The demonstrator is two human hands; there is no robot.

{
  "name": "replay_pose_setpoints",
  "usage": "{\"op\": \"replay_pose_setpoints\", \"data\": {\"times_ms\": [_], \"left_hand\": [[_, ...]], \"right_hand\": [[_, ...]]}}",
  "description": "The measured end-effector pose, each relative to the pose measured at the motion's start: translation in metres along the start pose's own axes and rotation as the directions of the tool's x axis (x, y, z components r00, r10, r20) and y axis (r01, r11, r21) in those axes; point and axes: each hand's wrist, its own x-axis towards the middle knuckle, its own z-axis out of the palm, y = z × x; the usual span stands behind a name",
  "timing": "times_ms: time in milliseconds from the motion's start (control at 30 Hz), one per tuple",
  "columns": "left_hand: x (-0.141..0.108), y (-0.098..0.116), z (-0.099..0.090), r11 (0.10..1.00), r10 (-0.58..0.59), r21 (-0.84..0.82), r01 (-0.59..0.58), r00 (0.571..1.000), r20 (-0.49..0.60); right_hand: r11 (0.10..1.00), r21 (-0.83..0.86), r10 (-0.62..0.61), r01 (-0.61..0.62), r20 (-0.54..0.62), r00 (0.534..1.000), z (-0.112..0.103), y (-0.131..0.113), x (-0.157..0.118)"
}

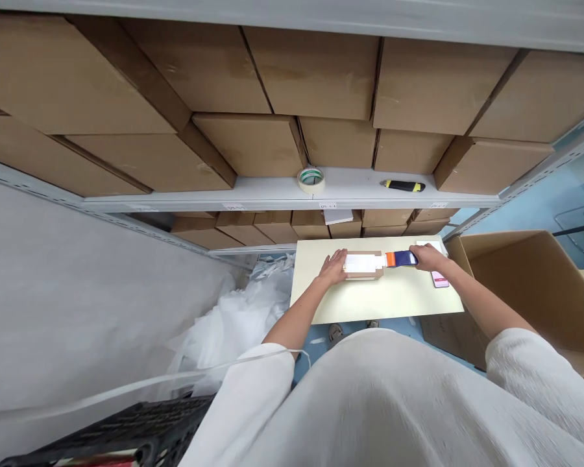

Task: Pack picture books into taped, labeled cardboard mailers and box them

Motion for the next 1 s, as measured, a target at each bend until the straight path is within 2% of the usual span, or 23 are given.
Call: {"op": "replay_pose_setpoints", "data": {"times_ms": [67, 167, 467, 567, 733, 833, 1000], "left_hand": [[0.002, -0.001, 0.001, 1.0, 0.0, -0.008, 0.0, 1.0, -0.004], [0.003, -0.002, 0.002, 1.0, -0.012, -0.005, 0.012, 1.0, 0.002], [0.005, 0.0, 0.001, 0.999, -0.046, 0.029, 0.046, 0.999, 0.027], [0.005, 0.001, 0.001, 0.998, -0.053, 0.039, 0.052, 0.998, 0.028], [0.007, 0.001, 0.001, 0.999, -0.044, 0.027, 0.043, 0.999, 0.022], [0.01, 0.001, 0.0, 1.0, -0.023, 0.021, 0.023, 0.999, 0.024], [0.012, 0.003, 0.0, 1.0, -0.017, -0.007, 0.017, 1.0, 0.017]], "right_hand": [[0.999, 0.018, 0.026, -0.026, 0.008, 1.0, 0.011, 0.017, -0.009], [0.998, 0.046, 0.036, -0.036, 0.007, 0.999, 0.023, 0.031, -0.013], [0.998, 0.054, 0.026, -0.026, 0.01, 1.0, 0.038, 0.038, -0.004], [0.997, 0.039, 0.058, -0.059, 0.037, 0.998, 0.044, 0.03, 0.005], [0.995, 0.013, 0.093, -0.094, 0.064, 0.994, 0.05, -0.001, 0.033], [0.995, -0.009, 0.099, -0.098, 0.065, 0.993, 0.046, -0.016, 0.053], [0.993, 0.036, 0.112, -0.114, 0.051, 0.992, 0.036, -0.024, 0.083]]}}
